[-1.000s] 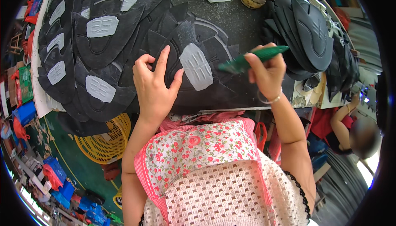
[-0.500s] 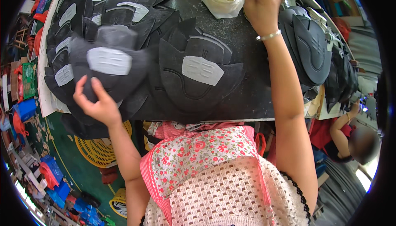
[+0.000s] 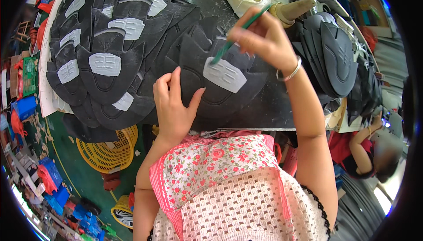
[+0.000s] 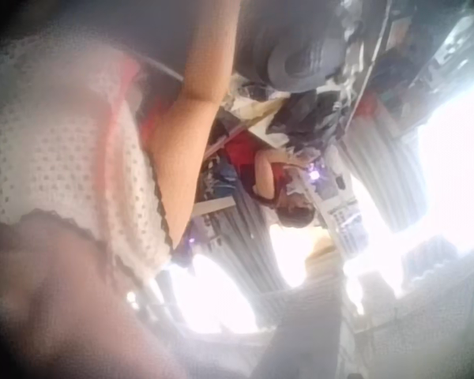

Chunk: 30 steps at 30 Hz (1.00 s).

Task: The person applies glue to shoe components using a brush dipped into a container of adhesive.

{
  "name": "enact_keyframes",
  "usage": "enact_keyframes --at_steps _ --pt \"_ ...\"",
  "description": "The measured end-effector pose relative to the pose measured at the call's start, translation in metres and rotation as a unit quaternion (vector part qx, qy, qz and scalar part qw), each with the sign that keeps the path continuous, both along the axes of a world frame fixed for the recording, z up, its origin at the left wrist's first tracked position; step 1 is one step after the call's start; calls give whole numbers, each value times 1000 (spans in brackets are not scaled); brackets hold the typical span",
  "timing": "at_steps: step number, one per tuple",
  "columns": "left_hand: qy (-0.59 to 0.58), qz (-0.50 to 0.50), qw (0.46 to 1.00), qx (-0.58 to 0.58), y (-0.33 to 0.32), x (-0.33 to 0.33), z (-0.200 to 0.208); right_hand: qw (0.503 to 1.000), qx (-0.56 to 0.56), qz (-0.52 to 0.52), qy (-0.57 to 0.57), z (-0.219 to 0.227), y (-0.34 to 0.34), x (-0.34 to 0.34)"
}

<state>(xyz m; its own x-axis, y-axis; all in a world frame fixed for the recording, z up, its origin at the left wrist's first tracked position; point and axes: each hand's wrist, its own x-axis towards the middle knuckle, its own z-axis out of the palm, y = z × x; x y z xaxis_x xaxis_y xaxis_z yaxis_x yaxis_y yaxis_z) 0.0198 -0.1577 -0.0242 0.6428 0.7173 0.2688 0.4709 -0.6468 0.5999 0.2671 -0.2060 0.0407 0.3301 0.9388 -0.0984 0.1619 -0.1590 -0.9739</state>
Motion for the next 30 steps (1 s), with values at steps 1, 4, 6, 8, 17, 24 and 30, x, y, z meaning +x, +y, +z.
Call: enact_keyframes --at_steps 1,4,6,8,17,24,30 --pt "-1 -4 1000 -1 3 2 0 994 67 50 -72 -15 -1 -7" --pt "-5 -48 997 -62 9 0 2 970 140 69 -188 -27 10 -19" --pt "16 -53 996 -64 8 -1 4 961 147 37 -230 -36 24 -23" --pt "12 -57 996 -65 7 2 4 942 294 -32 -161 -51 32 -21" --pt "19 -42 996 -76 5 2 5 976 85 122 -161 -30 -85 4" --pt "14 -25 995 -91 11 7 6 987 78 -65 -124 -27 -75 9" --pt "-12 -25 990 -135 5 8 13 983 68 -63 -156 -44 -66 9"
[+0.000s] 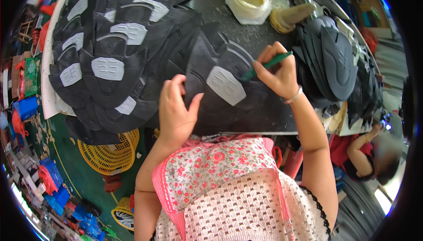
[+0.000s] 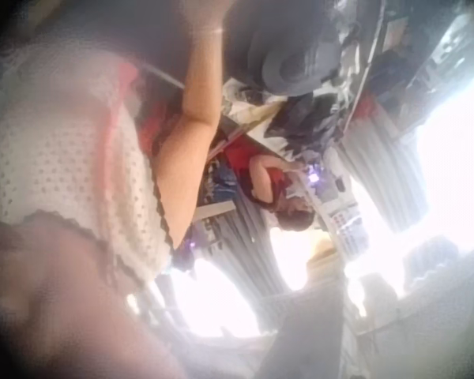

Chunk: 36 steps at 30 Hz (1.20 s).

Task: The person applies glue to shoe components using a brush dipped into a container of adhesive.

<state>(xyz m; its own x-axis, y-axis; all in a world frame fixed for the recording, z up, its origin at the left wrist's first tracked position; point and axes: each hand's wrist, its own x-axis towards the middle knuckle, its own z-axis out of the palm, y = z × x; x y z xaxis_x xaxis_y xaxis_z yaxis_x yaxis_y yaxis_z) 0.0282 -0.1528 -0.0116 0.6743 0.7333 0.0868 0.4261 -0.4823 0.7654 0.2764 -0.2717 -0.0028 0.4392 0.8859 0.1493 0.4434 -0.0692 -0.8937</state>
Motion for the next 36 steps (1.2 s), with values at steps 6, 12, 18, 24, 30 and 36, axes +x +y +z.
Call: enact_keyframes --at_steps 6,12,18,24,30,36 --pt "-211 84 974 -18 66 28 2 987 99 -121 45 31 -9 13" --pt "-318 181 929 -55 239 58 18 978 124 -143 90 53 2 4" --pt "-100 148 976 128 124 40 30 986 70 -114 100 30 25 -8" --pt "60 65 996 -29 -14 -40 6 996 52 19 66 29 49 -31" --pt "-33 58 996 56 0 -32 -16 985 -89 145 25 34 79 -57" --pt "-10 30 999 10 4 -31 -14 984 108 115 -87 5 110 -66"
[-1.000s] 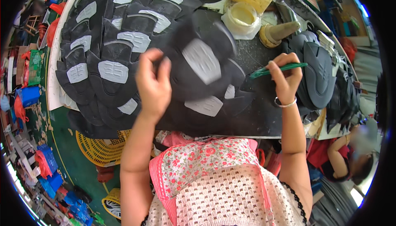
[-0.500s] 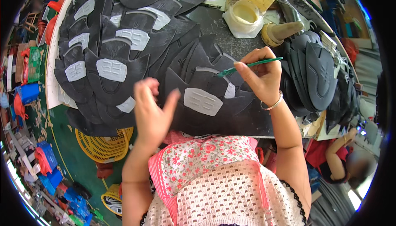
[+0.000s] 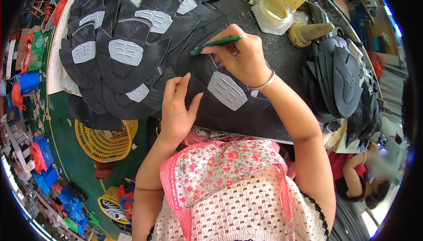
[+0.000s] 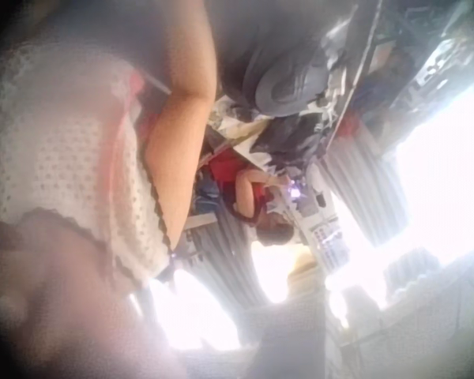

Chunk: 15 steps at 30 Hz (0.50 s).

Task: The person applies glue to shoe components using a brush dipped into a container of adhesive.

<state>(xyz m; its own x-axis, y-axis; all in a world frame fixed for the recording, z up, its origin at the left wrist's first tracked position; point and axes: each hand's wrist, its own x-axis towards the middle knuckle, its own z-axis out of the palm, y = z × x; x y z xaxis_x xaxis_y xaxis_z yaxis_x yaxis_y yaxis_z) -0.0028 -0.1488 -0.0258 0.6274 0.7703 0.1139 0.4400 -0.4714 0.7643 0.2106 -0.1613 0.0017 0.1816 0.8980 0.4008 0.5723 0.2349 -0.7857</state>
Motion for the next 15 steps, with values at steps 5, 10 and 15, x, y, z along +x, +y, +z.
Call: enact_keyframes --at_steps 5,10,15 --pt "2 16 1000 2 -4 1 -3 989 -63 135 7 7 -36 14" --pt "0 34 999 15 -11 6 -1 972 -151 173 43 15 -116 45" --pt "0 21 999 38 -9 5 -4 985 -145 68 69 19 -137 62"
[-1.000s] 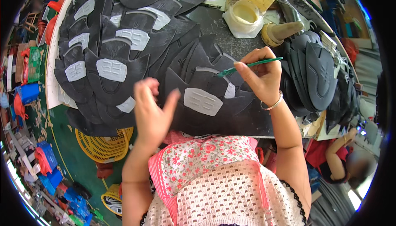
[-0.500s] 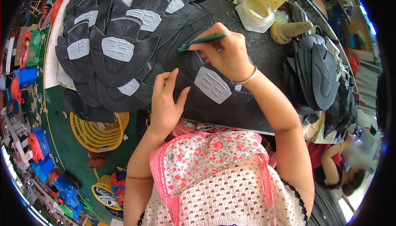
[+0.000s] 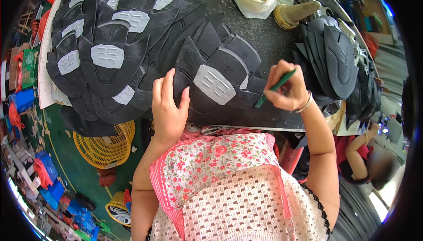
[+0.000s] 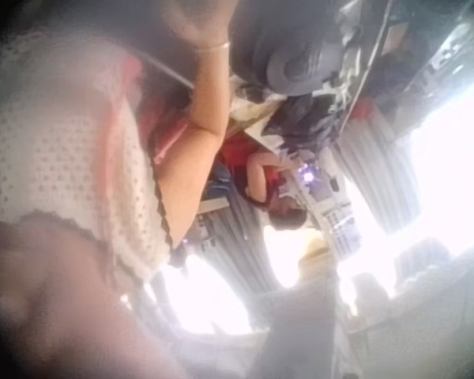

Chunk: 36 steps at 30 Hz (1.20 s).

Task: The person applies glue to shoe components using a brush dipped into a container of adhesive.

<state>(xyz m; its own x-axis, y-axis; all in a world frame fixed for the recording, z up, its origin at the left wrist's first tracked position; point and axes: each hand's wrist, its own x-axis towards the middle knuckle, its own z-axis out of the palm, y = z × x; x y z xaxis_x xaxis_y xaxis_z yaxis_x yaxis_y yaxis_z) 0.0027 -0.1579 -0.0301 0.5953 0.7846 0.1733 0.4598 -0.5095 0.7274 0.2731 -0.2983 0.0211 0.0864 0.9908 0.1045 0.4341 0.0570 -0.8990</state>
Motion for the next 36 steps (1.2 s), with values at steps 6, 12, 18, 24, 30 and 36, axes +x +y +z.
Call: enact_keyframes --at_steps 6,12,18,24,30,36 --pt "-4 -11 1000 26 -1 6 6 981 44 -180 -65 -23 42 -23" --pt "-54 -26 997 44 6 10 8 909 169 -375 -59 -10 88 18" --pt "-153 -21 988 26 58 26 19 882 166 -271 -349 3 130 66" --pt "-282 172 944 -17 188 50 26 856 147 -394 -300 11 118 60" --pt "-196 228 928 220 266 32 22 889 127 -401 -177 13 99 45" --pt "-72 25 994 76 85 45 40 969 5 -198 149 15 75 14"
